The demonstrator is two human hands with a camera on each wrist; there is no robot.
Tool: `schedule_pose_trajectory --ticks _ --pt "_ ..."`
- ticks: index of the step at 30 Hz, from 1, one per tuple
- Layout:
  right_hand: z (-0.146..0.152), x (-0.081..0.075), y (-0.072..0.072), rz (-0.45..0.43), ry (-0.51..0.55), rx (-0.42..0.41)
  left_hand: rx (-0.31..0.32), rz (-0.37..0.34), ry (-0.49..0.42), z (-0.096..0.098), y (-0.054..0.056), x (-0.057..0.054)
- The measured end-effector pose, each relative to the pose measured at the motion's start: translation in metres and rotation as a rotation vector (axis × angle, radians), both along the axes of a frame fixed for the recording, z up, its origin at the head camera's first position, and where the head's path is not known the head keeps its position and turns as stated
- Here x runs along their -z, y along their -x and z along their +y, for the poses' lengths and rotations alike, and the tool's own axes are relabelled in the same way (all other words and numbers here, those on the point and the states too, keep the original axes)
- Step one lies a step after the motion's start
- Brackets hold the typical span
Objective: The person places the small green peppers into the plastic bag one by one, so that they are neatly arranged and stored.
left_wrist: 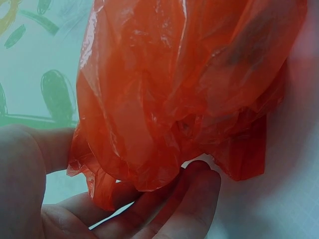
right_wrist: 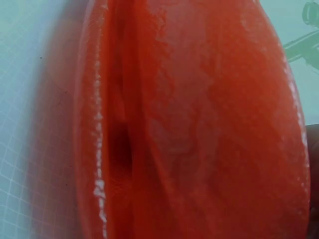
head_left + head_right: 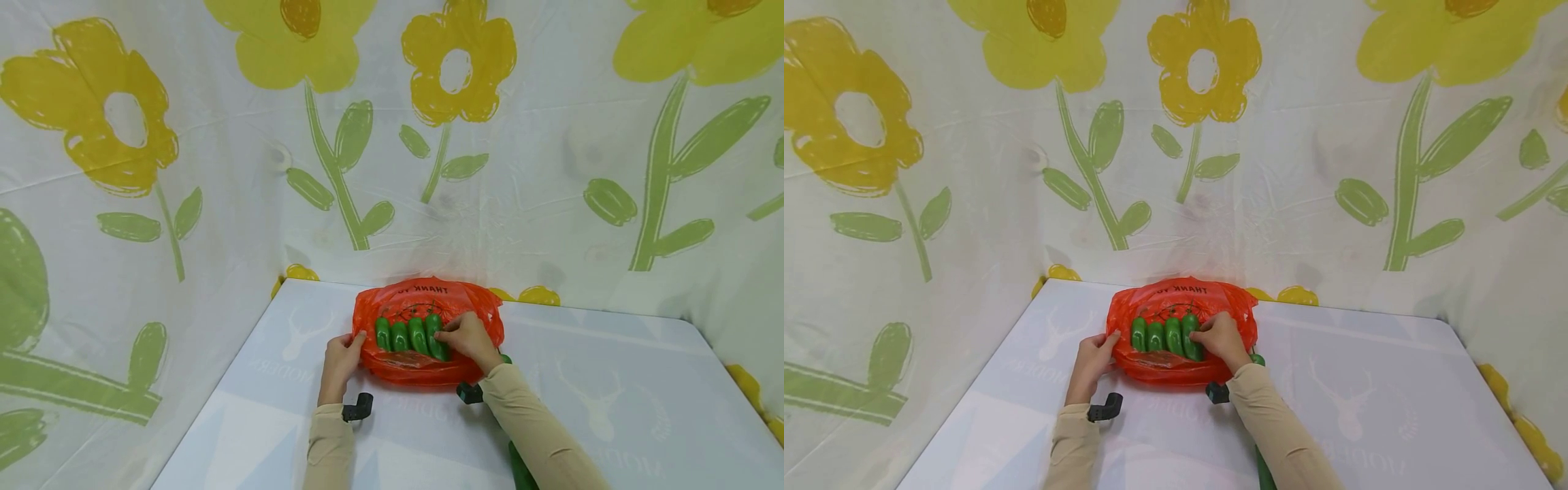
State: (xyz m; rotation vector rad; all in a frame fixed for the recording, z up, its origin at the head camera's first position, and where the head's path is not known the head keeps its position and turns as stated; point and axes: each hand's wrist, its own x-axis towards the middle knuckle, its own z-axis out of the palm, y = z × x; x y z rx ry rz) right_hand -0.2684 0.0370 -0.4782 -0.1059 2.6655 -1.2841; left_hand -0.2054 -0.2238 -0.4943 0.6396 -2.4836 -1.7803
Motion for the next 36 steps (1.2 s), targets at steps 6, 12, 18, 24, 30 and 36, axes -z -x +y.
schedule_pose_trajectory --ticks 6,12,18,24,30,36 --pt "-0.0013 0.0012 -0.0007 0.015 -0.029 -0.003 -0.006 -0.010 0.004 0.0002 0.0008 0.0005" --pt "-0.0037 -0.0007 -0.0019 0.032 -0.053 -0.014 -0.003 -0.023 0.005 0.0007 0.0004 -0.0003" --pt "-0.0041 -0.0027 -0.0027 0.023 -0.054 -0.014 0.004 -0.020 0.005 0.0010 0.0005 -0.0006" --pt "-0.0039 -0.0037 -0.0040 0.019 -0.062 -0.021 0.002 -0.017 0.011 0.0011 -0.0003 -0.0008" --pt "-0.0053 -0.0073 -0.0069 -0.001 -0.072 -0.017 0.002 -0.010 0.005 0.0011 -0.0001 -0.0004" --pt "-0.0042 -0.0085 -0.0065 0.015 -0.074 -0.025 -0.002 -0.011 -0.009 0.0004 0.0015 -0.0010"
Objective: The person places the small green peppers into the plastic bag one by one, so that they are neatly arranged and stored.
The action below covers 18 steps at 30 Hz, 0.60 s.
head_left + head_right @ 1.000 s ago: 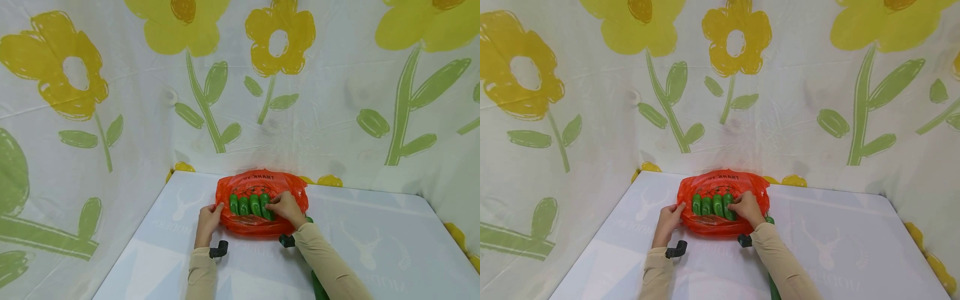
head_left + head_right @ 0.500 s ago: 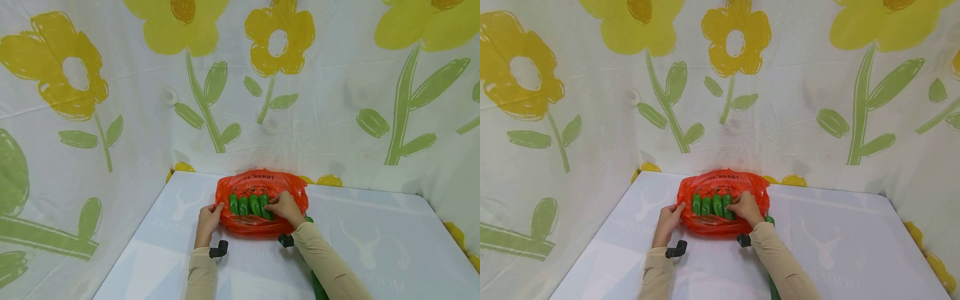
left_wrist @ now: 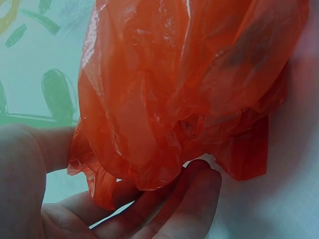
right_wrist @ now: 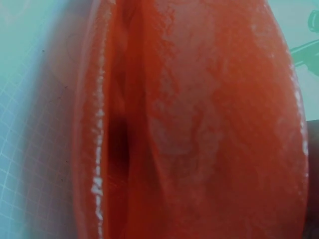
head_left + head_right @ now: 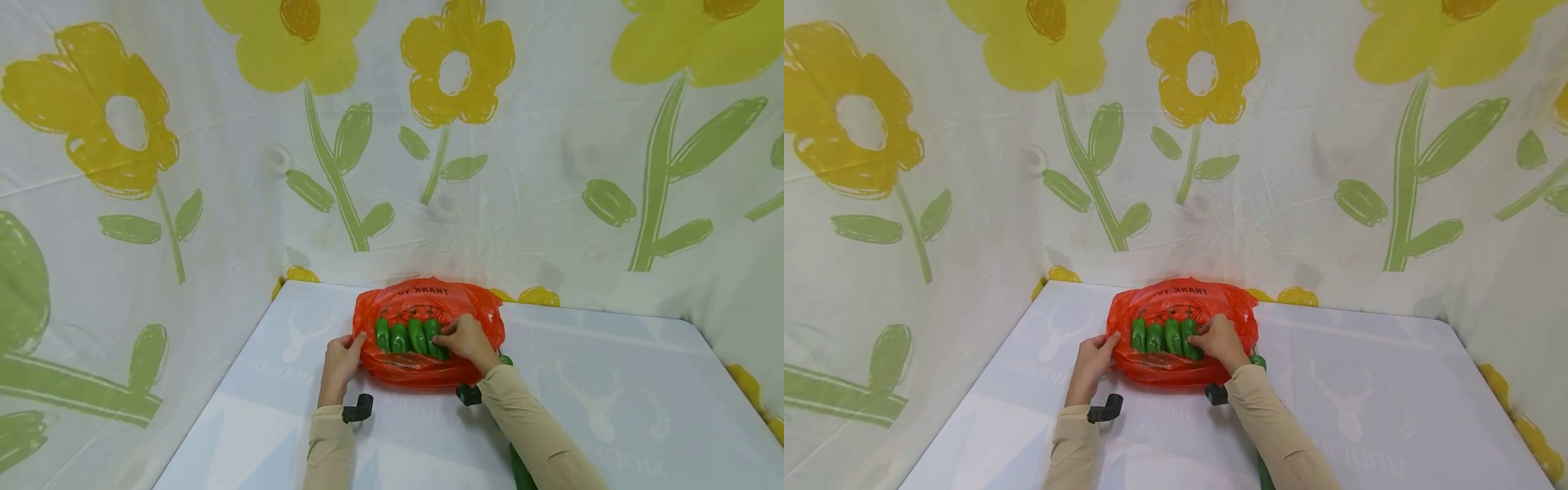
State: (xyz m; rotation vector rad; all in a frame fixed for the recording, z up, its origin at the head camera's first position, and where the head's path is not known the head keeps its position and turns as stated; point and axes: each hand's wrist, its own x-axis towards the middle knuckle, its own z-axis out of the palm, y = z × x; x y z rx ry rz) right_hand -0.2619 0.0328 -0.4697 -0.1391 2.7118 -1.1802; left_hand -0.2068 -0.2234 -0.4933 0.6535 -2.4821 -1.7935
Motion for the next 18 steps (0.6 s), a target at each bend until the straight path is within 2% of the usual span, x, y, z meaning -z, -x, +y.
schedule_pose_trajectory --ticks 8,13,18 --pt "0.006 -0.002 0.000 0.019 0.003 0.000 0.005 -0.001 0.004 -0.001 0.000 0.002" --pt "0.013 -0.010 -0.002 0.080 0.039 -0.005 0.009 -0.002 0.004 -0.001 0.000 0.002" --pt "0.026 -0.024 -0.010 0.159 0.076 -0.018 0.010 -0.006 0.006 -0.001 0.000 0.001"
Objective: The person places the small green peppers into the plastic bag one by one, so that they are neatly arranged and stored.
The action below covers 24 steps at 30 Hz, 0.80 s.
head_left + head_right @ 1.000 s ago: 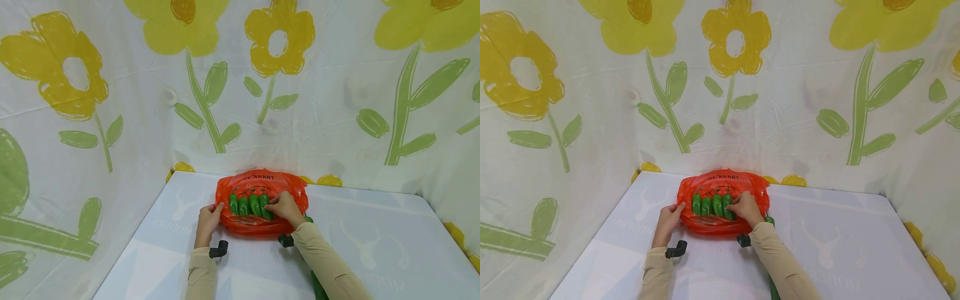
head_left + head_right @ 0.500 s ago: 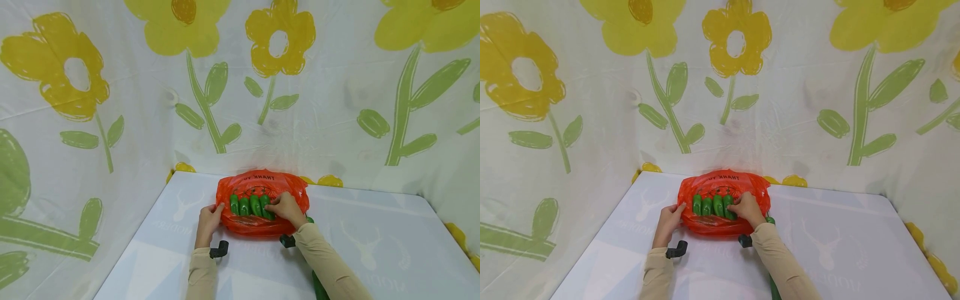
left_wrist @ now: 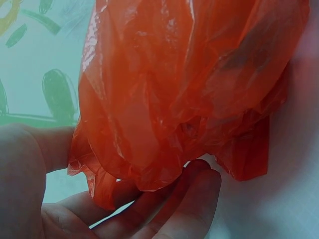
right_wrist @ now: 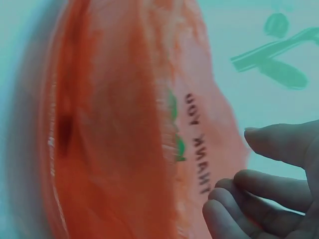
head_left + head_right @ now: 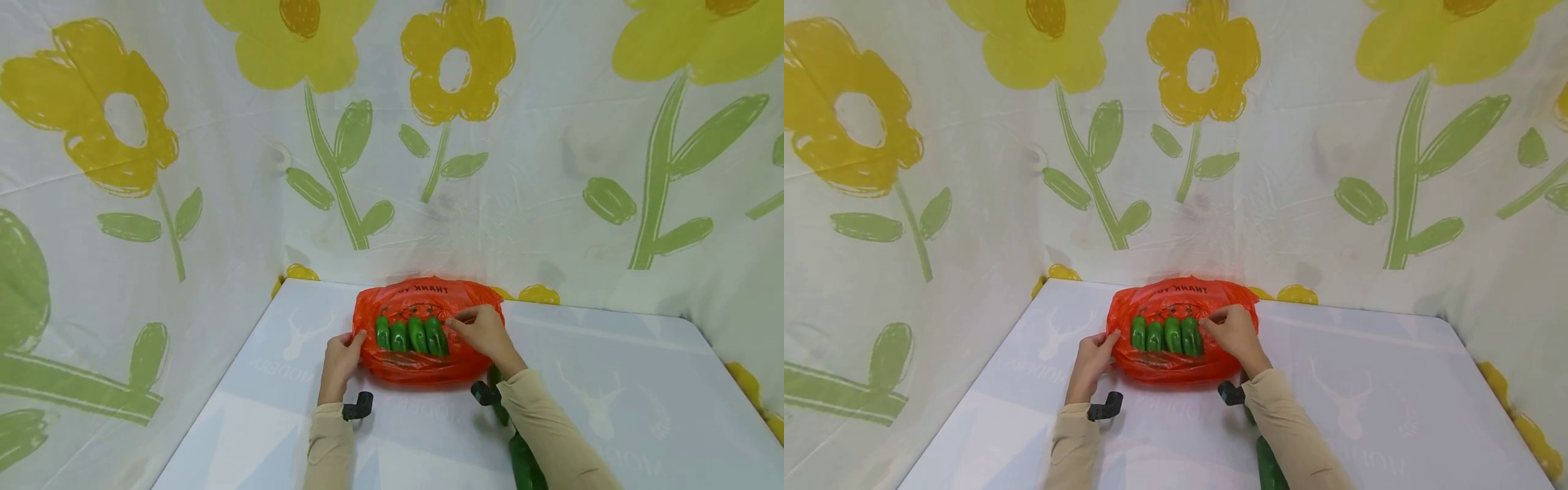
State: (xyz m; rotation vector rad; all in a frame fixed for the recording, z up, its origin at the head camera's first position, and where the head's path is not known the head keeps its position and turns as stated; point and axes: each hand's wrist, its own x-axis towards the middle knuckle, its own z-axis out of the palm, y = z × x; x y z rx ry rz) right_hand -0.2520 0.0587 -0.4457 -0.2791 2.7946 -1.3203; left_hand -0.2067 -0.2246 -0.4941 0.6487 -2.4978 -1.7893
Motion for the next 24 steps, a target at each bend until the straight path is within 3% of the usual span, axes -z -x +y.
schedule_pose_trajectory --ticks 13,24 --pt "0.029 -0.029 -0.029 0.133 0.077 -0.004 0.004 -0.008 0.008 0.000 0.000 -0.001" --pt "0.050 -0.033 -0.046 0.104 0.089 0.065 0.001 0.006 0.025 0.000 0.000 0.000"
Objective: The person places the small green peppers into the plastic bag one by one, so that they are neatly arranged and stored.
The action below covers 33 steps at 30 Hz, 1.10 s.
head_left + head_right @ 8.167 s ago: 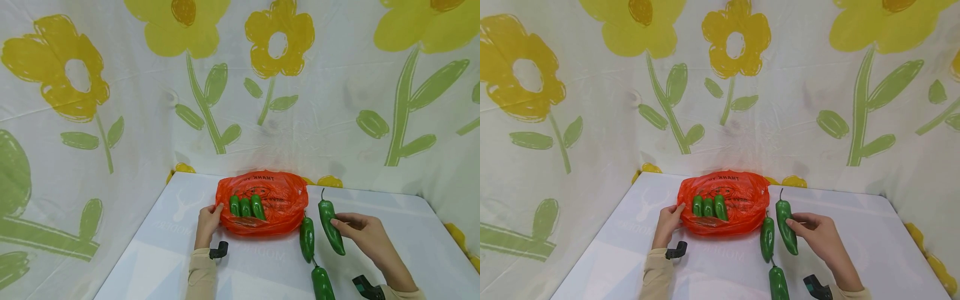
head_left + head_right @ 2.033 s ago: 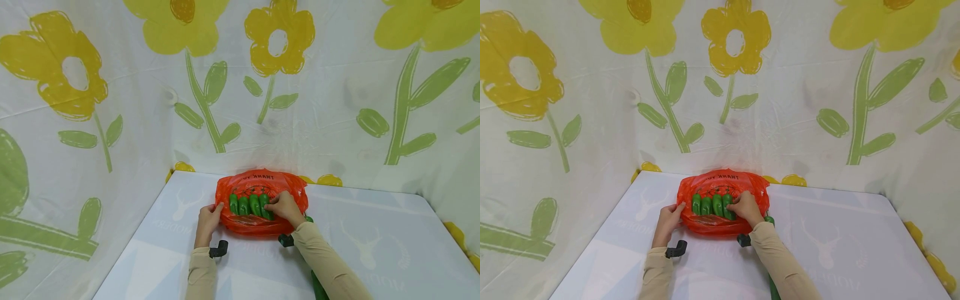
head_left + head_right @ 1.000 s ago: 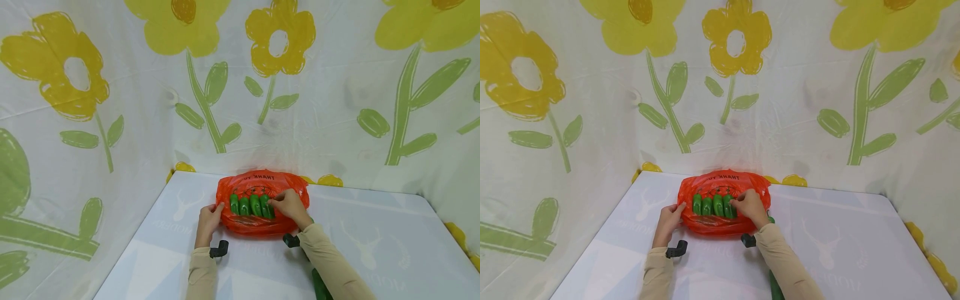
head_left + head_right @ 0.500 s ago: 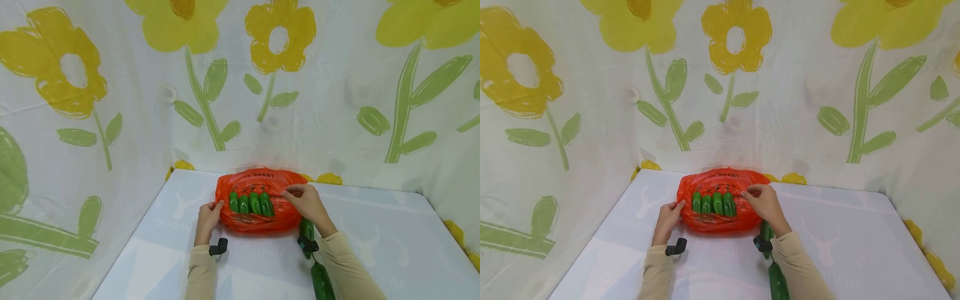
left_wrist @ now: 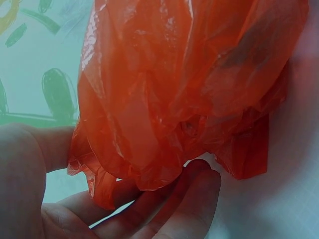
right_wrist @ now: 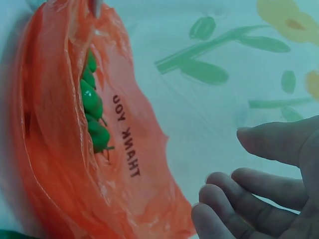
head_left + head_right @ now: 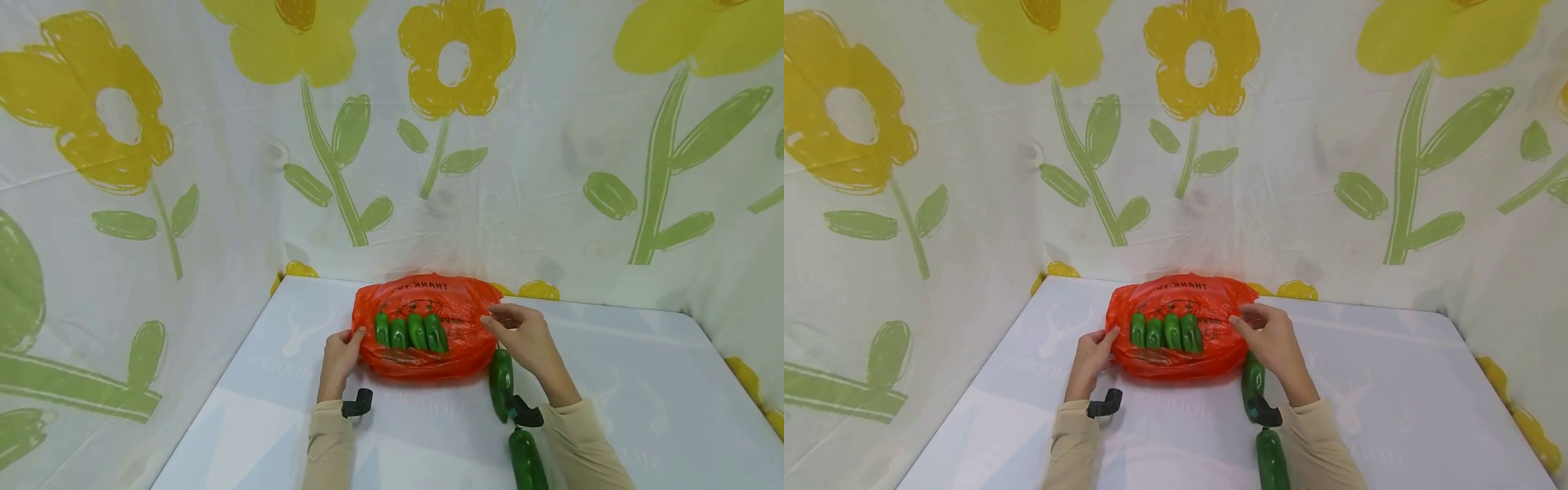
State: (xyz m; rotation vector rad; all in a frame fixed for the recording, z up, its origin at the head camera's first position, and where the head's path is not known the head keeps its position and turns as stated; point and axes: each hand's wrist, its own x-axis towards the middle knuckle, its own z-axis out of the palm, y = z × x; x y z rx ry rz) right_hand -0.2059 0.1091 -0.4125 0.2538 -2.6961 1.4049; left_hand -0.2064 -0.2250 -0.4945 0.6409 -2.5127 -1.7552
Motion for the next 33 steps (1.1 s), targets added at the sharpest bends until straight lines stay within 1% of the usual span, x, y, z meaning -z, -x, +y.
schedule_pose_trajectory --ticks 5,12,16,20,24,30,33 --pt "0.008 0.000 -0.004 0.000 -0.010 0.033 0.005 -0.001 0.002 0.001 0.001 0.000" --pt "0.021 0.003 -0.008 -0.090 -0.020 0.096 0.003 -0.029 0.005 0.002 0.002 -0.002" --pt "0.027 0.004 -0.013 -0.143 -0.018 0.136 0.003 -0.025 -0.007 0.003 0.003 -0.002" --pt "0.032 0.008 -0.016 -0.184 -0.008 0.168 0.002 -0.023 -0.007 0.004 0.004 -0.001" --pt "0.036 0.013 -0.019 -0.220 0.005 0.179 0.003 -0.020 -0.006 0.005 0.004 0.000" --pt "0.039 0.019 -0.018 -0.217 0.012 0.184 -0.007 0.014 -0.016 0.003 0.003 0.001" --pt "0.039 0.023 -0.019 -0.233 0.018 0.186 -0.012 0.006 -0.006 0.002 0.001 0.001"
